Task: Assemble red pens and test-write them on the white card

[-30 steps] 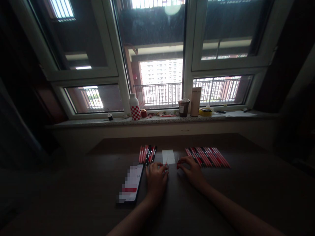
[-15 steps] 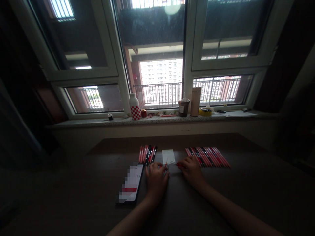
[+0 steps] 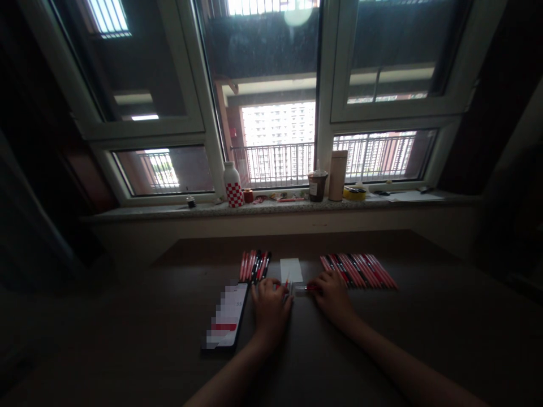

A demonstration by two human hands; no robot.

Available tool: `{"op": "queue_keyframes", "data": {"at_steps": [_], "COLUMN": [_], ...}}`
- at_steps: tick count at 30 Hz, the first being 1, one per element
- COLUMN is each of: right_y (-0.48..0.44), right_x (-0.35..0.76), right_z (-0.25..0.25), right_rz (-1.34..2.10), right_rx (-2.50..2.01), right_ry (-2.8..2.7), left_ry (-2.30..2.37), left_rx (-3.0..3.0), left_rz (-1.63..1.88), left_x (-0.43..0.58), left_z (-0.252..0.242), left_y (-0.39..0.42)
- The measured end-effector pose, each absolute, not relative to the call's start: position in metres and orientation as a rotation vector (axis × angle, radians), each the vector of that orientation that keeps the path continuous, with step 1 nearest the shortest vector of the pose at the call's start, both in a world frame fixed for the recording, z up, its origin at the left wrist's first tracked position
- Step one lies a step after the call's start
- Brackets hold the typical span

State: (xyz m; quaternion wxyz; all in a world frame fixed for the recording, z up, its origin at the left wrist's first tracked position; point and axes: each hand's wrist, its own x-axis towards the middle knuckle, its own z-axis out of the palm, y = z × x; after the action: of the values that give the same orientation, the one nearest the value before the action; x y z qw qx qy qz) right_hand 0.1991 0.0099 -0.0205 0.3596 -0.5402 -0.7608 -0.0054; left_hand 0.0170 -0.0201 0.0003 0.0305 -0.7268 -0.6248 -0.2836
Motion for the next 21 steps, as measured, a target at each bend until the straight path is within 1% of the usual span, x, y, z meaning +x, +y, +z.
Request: {"op": "queue_keyframes", "data": {"at_steps": [9, 21], "right_y": [0.014, 0.004], "right_x": [0.2, 0.196], "right_z": [-0.025, -0.012], "right_rz": [0.028, 0.122], "right_rx": [-1.383, -1.405], "right_ry": [-1.986, -1.97], "left_ry": [-1.92, -1.917], "left_rx": [-2.242, -2.242], "left_rz": [-0.892, -0.903], "left_x": [0.017, 0.017], "left_z": [0.0, -0.003], "left_y": [-0.02, -0.019]}}
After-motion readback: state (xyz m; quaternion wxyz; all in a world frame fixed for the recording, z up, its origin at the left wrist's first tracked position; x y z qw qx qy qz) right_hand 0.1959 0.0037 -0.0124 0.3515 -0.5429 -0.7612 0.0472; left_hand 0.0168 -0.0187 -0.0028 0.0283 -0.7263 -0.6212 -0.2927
